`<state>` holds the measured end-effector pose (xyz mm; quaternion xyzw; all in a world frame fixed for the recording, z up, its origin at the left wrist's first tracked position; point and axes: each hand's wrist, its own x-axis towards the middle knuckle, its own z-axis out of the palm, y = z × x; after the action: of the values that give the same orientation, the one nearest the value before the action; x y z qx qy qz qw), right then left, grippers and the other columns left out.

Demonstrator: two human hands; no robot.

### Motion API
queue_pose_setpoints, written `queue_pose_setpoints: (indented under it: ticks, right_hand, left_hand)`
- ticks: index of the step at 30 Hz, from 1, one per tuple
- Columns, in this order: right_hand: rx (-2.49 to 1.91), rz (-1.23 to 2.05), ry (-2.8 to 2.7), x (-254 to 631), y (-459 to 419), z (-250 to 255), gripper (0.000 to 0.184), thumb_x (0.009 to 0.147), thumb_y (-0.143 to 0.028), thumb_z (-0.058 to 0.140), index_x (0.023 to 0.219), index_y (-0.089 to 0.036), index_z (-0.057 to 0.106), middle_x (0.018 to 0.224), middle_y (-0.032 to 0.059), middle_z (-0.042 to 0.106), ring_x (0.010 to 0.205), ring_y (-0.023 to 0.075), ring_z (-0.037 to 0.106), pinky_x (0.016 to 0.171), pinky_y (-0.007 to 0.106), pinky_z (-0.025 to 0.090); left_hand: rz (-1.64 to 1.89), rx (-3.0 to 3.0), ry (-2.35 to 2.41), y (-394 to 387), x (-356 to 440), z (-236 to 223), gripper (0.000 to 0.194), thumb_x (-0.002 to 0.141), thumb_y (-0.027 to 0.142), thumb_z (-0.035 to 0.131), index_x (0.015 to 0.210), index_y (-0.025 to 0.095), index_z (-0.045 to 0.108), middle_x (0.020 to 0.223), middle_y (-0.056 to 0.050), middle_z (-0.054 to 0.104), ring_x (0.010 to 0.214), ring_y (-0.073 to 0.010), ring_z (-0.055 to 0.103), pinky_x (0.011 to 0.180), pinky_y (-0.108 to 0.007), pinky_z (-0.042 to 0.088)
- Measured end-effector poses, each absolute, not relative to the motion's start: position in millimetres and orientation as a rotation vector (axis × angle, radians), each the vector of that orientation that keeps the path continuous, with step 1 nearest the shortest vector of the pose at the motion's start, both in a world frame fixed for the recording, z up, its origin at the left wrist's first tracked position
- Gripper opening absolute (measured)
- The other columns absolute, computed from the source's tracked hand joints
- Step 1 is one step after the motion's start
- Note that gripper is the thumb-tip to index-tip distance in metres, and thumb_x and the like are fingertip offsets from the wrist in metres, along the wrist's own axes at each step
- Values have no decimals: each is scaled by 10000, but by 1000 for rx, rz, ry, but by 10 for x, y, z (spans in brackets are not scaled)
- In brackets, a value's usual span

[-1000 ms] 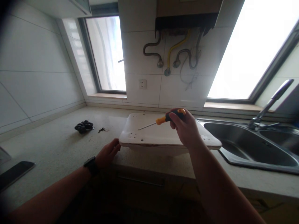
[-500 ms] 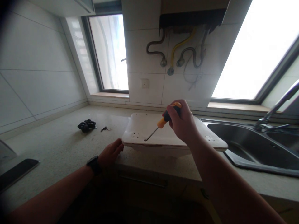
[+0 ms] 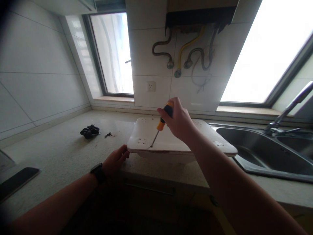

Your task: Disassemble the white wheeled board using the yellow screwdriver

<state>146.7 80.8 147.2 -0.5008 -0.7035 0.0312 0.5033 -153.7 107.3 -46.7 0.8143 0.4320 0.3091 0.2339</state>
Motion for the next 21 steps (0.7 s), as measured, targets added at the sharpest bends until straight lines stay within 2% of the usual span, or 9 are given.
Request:
queue_pose_setpoints:
  ticks: [4,7,11,15,19,21]
  right_hand:
    - [-1240,-98,-1829,1277,850,1640,398,879,-519,684,1035,-241,446,742,-19,560,598,148,499,581,315,368]
    - [-1223,-91,-1941,1172,901,1748,372,873,-513,706,983,-237,483,743,-20,558,623,141,482,602,314,365]
    - [-1144,182,-2023,1173,1042,1849,403,759,-483,834,932,-231,570,762,-6,574,668,155,517,591,312,406]
    - [-1023,546,-1900,1251,1136,1874,582,640,-328,915,1079,-253,541,857,15,638,702,177,601,599,331,513]
    - [-824,856,-1903,1305,1100,1835,550,689,-246,853,1088,-264,476,1096,57,701,906,195,681,796,391,597]
    - [-726,941,-1884,1324,1096,1777,519,712,-199,813,1110,-266,486,1247,60,650,985,189,700,891,406,593]
  left_hand:
    - [857,2242,1193,1074,-1531,-465,258,1048,451,375,1014,237,515,851,-7,649,745,-185,607,701,-324,427]
    - [859,2245,1212,1076,-1524,-464,241,1043,436,385,1020,234,514,851,-11,648,741,-186,603,698,-326,431]
    - [883,2210,1221,1075,-1523,-468,218,1030,407,405,1055,229,529,858,-19,656,753,-191,612,706,-329,452]
    - [1120,2111,1196,1081,-1516,-424,264,1038,396,383,1104,214,562,966,-55,670,862,-206,629,788,-353,498]
    - [1538,2034,1287,1090,-1413,-182,272,1037,372,384,1112,198,579,1059,-96,663,980,-230,619,889,-395,506]
    - [1499,2148,1205,1095,-1296,15,274,1038,360,408,1133,201,610,1133,-107,675,1065,-238,617,956,-414,497]
